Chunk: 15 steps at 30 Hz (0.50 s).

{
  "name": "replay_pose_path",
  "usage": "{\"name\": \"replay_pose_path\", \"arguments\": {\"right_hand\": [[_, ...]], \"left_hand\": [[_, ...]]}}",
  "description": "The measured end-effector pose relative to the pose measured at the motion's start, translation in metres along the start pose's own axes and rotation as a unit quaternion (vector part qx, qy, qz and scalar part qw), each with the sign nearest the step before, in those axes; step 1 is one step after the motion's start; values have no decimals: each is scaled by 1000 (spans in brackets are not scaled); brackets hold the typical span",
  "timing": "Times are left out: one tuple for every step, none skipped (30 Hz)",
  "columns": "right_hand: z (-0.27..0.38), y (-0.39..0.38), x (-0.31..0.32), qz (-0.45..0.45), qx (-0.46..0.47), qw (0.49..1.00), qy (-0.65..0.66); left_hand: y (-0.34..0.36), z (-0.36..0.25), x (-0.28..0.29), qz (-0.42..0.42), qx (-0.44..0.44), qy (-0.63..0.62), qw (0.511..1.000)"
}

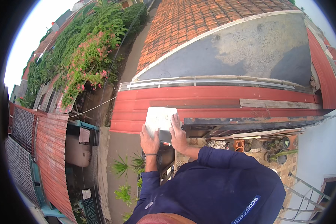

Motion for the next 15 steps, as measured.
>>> {"name": "replay_pose_path", "arguments": {"right_hand": [[0,6,1,-9,6,1000,-2],[0,8,3,-18,9,1000,0],[0,13,2,-23,3,1000,-12],[-1,17,6,-27,-5,999,-24],[3,15,-2,-33,-7,999,-26],[6,3,-10,-26,-20,999,-10],[7,-12,-13,-22,-20,1000,-2],[7,-15,-13,-19,-14,1000,8],[5,-10,-12,-21,-5,1000,5],[4,-4,-11,-22,6,1000,7],[2,0,-10,-19,8,1000,13],[1,6,-8,-27,8,1000,3],[-1,15,-8,-32,3,999,-1],[-2,18,-7,-36,-4,999,0],[-2,13,-7,-35,-10,999,-3]], "left_hand": [[-1,0,-1,-1,1,1,1000],[-3,0,-1,-7,-2,-3,1000],[2,1,-3,-9,-4,2,1000],[5,-3,-7,-17,-9,-1,1000],[5,2,2,-22,-15,8,1000],[1,6,9,-17,-13,16,1000],[-3,7,10,-14,-11,17,1000],[-2,7,8,-14,-11,16,1000],[1,6,7,-15,-12,13,1000],[3,6,5,-16,-12,11,1000],[3,5,4,-15,-10,7,1000],[2,5,3,-16,-10,7,1000],[3,5,2,-17,-10,6,1000],[2,4,2,-25,-16,2,1000],[1,5,2,-17,-10,6,1000]]}}
Point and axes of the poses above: each hand's wrist, its own y-axis towards the middle knuckle, its own x-axis out of the back of the hand, z = x × y, the point moved 4 cm from there along y, towards the middle knuckle, and after that the axes turned 9 degrees about -x, right-handed, at the moved point
